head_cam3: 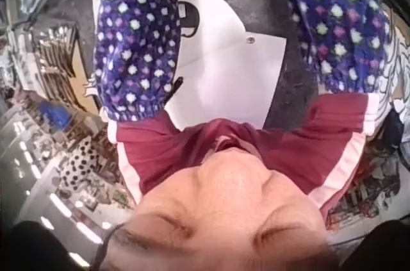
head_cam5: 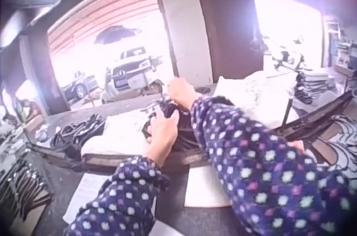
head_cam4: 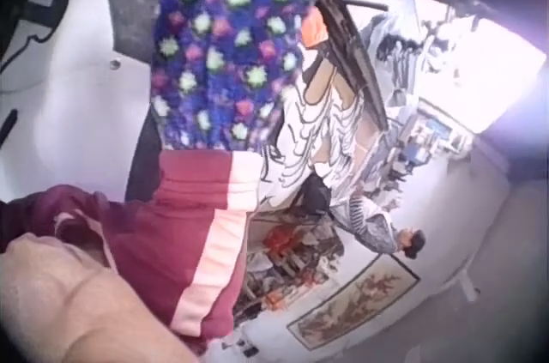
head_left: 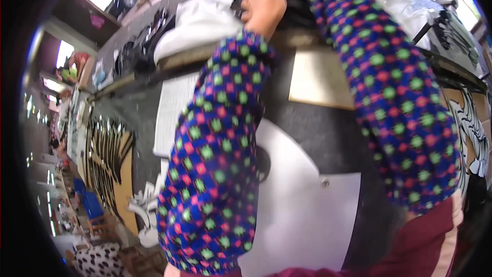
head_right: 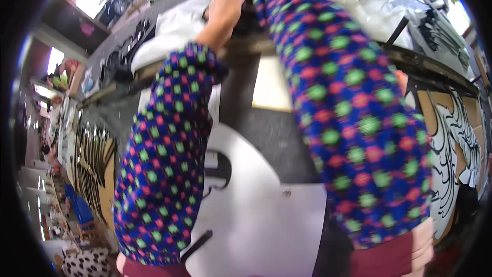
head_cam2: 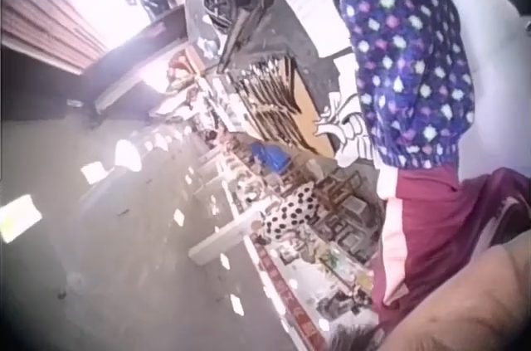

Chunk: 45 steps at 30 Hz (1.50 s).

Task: Assembling various components of a shoe upper by aligning and sticking them together.

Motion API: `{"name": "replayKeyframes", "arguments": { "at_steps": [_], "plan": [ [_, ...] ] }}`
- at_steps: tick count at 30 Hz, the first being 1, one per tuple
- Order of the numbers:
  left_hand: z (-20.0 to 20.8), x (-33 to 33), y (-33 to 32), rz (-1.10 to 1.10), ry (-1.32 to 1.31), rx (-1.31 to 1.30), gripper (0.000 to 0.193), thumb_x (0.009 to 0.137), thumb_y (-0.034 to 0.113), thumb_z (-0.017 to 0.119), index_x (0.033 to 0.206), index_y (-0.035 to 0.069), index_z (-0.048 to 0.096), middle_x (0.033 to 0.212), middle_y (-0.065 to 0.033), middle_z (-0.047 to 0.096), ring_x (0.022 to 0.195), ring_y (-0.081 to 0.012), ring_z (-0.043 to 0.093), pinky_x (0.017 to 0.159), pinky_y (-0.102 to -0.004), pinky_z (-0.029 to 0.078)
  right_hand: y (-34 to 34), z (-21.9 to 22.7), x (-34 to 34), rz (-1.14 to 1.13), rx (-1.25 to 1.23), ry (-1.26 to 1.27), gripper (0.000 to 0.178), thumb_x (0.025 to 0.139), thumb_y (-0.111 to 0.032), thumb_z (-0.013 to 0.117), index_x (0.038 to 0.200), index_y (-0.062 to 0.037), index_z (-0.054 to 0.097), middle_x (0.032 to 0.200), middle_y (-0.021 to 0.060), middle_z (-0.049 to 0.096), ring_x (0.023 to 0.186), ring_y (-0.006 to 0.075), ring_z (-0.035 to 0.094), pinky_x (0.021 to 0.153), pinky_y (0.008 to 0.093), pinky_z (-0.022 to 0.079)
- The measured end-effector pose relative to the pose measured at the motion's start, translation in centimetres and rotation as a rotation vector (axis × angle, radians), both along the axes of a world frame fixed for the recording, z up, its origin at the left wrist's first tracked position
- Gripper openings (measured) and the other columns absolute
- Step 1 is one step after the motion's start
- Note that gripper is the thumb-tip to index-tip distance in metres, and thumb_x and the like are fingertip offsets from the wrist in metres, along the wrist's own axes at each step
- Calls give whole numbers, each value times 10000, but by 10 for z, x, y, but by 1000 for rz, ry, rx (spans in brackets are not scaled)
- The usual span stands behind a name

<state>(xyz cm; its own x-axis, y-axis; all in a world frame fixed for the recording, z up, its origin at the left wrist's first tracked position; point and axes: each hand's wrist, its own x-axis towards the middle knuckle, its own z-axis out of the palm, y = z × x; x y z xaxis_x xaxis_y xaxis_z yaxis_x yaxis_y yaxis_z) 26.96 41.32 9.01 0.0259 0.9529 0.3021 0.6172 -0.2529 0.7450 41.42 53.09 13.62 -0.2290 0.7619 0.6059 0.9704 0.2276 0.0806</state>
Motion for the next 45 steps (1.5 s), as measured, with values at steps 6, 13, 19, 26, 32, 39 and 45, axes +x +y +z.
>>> {"name": "replayKeyframes", "arguments": {
  "at_steps": [6,13,19,26,32,39,45],
  "plan": [
    [9,-88,-56,-426,-188,-37,691,873,427,662,1438,69,489,1358,-244,585,1299,-396,524,1102,-439,381,-162,12,11,481,-363,739,269,773,-91,584,968,-29,759,888,216,733,814,334,716,733,426,552],
    [8,-243,-302,-482,170,-137,224,904,111,646,1103,23,699,1052,-104,703,960,-192,648,875,-302,494,-457,-45,-126,436,-797,148,342,907,-95,653,1242,-49,603,1203,141,654,1101,295,633,938,412,495],
    [-60,-305,-466,-146,364,91,298,857,102,715,1136,32,635,1132,-117,622,1019,-298,593,883,-393,481,-469,-130,-171,470,-120,-176,461,956,-296,608,1272,32,538,1240,215,632,1204,366,590,1014,453,473],
    [-88,-311,-477,-151,550,286,280,879,101,679,1154,64,641,1107,-93,614,1033,-281,581,868,-393,475,-456,-79,-154,372,-151,-184,323,914,3,503,1232,20,560,1098,225,669,953,330,692,827,374,572],
    [-89,-343,-474,-230,692,493,275,825,80,630,1099,61,641,1095,-27,615,1014,-196,592,828,-333,479,-528,9,-74,394,-185,399,337,979,46,440,1291,36,567,1230,195,660,1152,237,650,1016,332,482],
    [-75,-328,-485,-274,648,482,297,793,27,632,1081,47,702,1103,-48,654,1004,-218,623,841,-333,481,-598,-63,-75,187,-632,534,223,969,6,530,1182,17,594,1029,187,674,969,265,677,882,365,520],
    [-77,-297,-485,-373,463,404,349,766,-10,647,1107,15,716,1125,-98,676,1060,-273,638,900,-372,515,-660,-78,-154,273,-654,277,441,787,-188,791,1132,-15,578,1043,129,598,944,318,562,809,404,443]
  ]
}}
